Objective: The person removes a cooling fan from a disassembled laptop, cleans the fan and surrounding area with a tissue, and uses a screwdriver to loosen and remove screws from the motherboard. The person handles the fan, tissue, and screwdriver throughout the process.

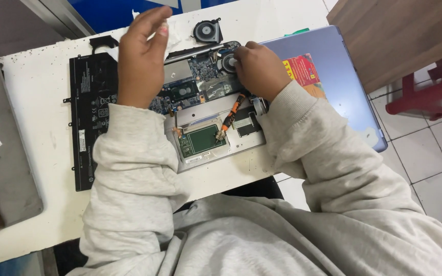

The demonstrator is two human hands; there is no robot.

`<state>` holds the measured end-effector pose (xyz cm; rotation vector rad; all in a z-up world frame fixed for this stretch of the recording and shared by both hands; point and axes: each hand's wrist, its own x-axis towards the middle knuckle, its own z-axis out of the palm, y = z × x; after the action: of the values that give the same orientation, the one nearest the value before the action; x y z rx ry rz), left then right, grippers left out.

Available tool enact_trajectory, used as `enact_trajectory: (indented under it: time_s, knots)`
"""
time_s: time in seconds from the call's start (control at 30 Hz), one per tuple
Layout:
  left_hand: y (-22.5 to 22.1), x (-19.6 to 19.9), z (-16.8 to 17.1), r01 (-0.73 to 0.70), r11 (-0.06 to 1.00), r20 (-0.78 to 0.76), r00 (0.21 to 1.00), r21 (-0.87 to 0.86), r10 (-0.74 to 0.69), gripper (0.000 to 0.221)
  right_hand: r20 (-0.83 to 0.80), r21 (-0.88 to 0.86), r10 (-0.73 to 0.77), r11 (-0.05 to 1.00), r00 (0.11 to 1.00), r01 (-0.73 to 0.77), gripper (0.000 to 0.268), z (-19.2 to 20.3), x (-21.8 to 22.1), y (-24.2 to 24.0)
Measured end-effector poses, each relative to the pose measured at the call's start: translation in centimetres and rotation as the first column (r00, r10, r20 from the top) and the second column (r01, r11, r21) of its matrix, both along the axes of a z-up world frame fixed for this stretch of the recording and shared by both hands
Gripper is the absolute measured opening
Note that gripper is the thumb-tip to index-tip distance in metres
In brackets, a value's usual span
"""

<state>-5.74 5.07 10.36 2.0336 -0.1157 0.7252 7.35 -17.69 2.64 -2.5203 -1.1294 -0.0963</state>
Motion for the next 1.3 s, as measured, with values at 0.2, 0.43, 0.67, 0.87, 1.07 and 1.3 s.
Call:
enact_trajectory:
  time_s: [0.2,0.43,0.67,0.87,1.07,1.3]
  knots:
    - [5.1,0.5,-2.7,-0.332,0.877,-0.051,0.927,0.347,0.371,0.016,-0.039,0.099,-0.037,0.994,0.999,0.041,0.025,-0.3,0.4,1.8]
    - [6.6,4.4,-10.0,-0.154,0.701,-0.396,0.732,0.697,0.555,0.044,0.053,0.146,0.001,0.989,0.999,-0.008,0.021,-2.1,0.7,1.4]
    - [8.6,3.1,-6.6,-0.450,0.860,-0.104,0.869,0.239,0.484,0.008,0.042,0.191,0.019,0.981,0.999,-0.027,0.022,-1.8,0.6,1.1]
    - [7.6,0.8,-2.5,-0.297,0.949,-0.196,0.929,0.104,0.312,0.005,0.020,0.204,0.028,0.979,0.999,-0.031,0.020,-1.6,0.6,1.3]
    - [4.6,0.4,-3.1,-0.033,0.979,-0.520,0.844,0.200,0.135,0.018,0.044,0.217,0.064,0.973,0.997,-0.072,0.018,-1.9,0.5,1.2]
    - [8.5,-4.3,-1.7,-0.209,0.948,-0.138,0.959,0.238,0.246,0.025,0.083,0.267,0.076,0.959,0.994,-0.096,0.019,-1.7,0.1,1.0]
